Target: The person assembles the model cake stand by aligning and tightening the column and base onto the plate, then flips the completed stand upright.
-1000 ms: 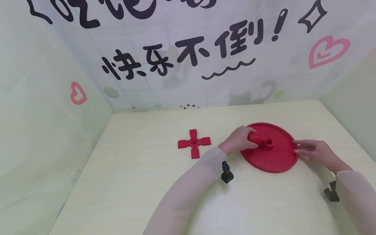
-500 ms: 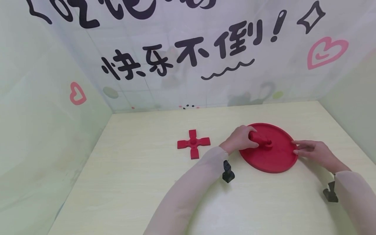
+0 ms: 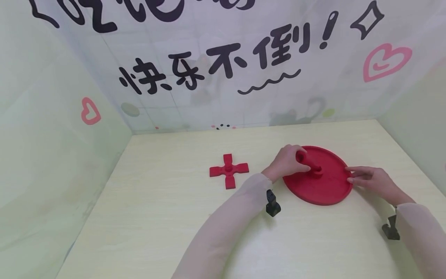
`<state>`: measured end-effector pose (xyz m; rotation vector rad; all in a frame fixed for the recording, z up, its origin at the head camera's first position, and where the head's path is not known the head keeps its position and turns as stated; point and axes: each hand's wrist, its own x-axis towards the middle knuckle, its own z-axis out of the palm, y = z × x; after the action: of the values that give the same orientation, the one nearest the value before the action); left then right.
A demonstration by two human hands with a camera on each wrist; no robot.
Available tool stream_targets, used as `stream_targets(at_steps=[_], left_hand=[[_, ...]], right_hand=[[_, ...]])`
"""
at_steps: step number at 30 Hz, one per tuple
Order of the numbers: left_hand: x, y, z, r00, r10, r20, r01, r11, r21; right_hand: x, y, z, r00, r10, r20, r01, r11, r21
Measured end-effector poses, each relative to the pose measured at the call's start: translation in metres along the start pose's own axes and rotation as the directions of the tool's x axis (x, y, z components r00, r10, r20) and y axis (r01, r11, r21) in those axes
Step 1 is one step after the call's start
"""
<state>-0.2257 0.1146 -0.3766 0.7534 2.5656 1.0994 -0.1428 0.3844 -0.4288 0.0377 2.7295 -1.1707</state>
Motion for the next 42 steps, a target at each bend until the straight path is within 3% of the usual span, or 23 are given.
stream_targets(at_steps=[10, 26, 32, 42], left_hand=[[-0.001, 0.003, 0.007, 0.999, -0.024, -0.034, 0.022, 0.998, -0.067], [0.014, 0.024, 0.016, 0.999, -0.015, -0.033, 0.016, 0.999, 0.036], [0.023, 0.032, 0.014, 0.998, -0.056, 0.007, 0.055, 0.996, 0.071], [0.037, 0.044, 0.013, 0.993, -0.073, 0.095, 0.054, 0.98, 0.192]], right_hand=[[0.0, 0.005, 0.001, 1.0, -0.018, -0.007, 0.018, 1.0, 0.001], [0.01, 0.019, -0.007, 0.997, -0.074, 0.007, 0.074, 0.997, -0.003], [0.01, 0.019, -0.007, 0.998, -0.07, 0.008, 0.07, 0.998, 0.004], [0.013, 0.02, -0.005, 0.999, -0.049, 0.009, 0.049, 0.999, 0.0]])
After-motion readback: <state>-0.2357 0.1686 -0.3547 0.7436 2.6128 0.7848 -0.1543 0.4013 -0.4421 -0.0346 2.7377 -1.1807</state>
